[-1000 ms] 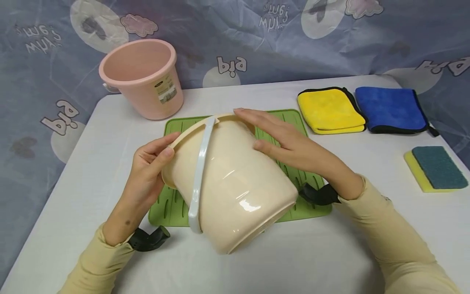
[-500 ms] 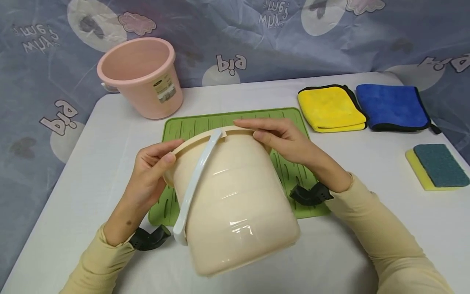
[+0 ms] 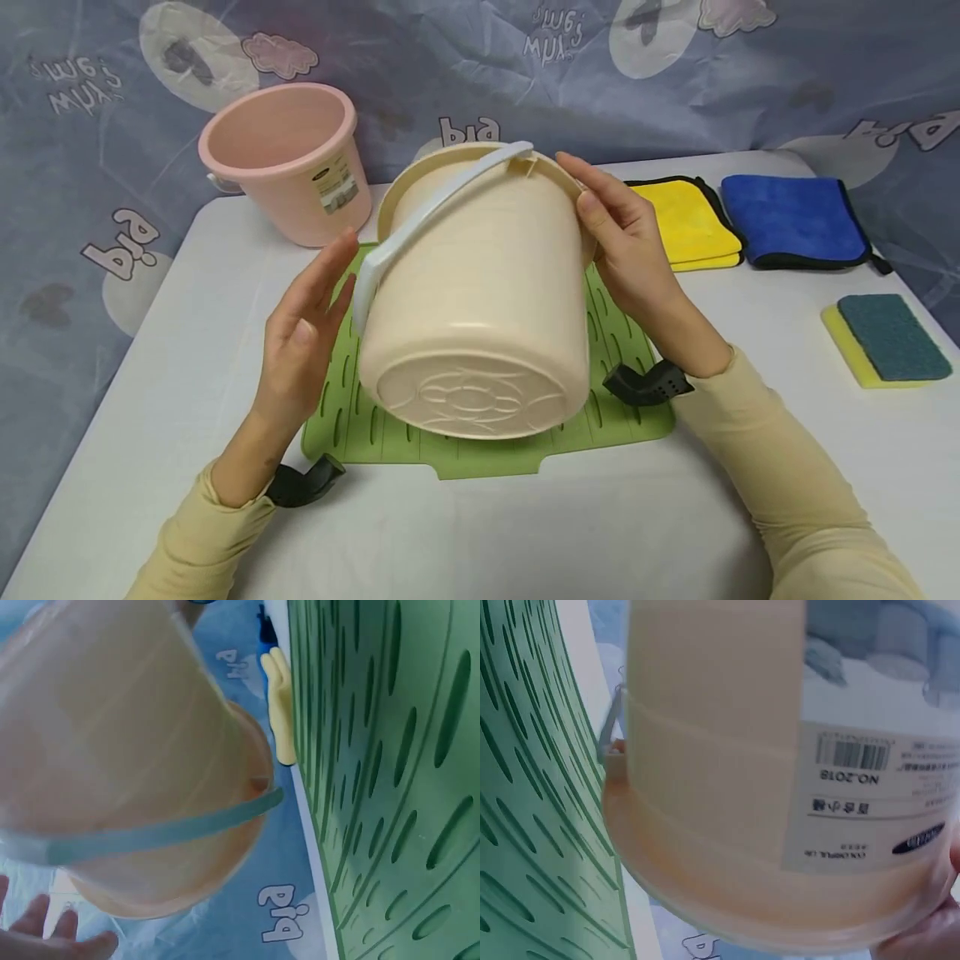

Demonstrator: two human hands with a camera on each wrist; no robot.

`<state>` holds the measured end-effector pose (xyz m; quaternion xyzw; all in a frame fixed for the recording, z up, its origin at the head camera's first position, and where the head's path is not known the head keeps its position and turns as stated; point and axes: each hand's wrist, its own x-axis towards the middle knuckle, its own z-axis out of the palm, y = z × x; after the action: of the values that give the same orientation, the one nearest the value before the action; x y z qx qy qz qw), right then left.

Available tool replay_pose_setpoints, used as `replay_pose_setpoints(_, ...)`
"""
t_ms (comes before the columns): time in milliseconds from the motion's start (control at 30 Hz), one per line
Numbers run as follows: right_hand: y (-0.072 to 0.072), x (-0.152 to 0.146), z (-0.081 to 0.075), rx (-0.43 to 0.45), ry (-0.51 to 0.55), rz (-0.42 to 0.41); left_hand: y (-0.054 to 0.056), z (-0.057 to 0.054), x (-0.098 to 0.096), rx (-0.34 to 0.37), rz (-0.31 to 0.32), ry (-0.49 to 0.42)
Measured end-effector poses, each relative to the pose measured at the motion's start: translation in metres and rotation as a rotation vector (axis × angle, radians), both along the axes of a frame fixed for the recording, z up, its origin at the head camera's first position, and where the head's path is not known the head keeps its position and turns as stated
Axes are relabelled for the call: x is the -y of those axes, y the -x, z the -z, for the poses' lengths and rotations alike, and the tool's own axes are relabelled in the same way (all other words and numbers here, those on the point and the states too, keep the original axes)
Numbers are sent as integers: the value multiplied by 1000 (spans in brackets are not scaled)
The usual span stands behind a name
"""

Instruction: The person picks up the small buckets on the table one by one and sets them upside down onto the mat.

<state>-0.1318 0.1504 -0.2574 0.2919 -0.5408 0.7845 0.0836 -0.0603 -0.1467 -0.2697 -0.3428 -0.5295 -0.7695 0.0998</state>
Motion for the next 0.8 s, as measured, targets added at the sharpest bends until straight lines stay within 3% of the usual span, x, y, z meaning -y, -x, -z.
replay_pose_setpoints(167, 8, -4, 6, 113, 66, 48, 0, 6, 1, -58, -30, 159)
replay_pose_setpoints(367, 8, -3, 12, 222, 47, 64, 0, 6, 1, -22, -74, 253)
replay_pose_setpoints(567, 5, 3, 14, 363, 49, 27, 0, 5, 0, 94, -101, 132)
replay_pose_setpoints(800, 0, 9, 13, 474, 13, -62, 2, 9, 3, 263, -193, -54)
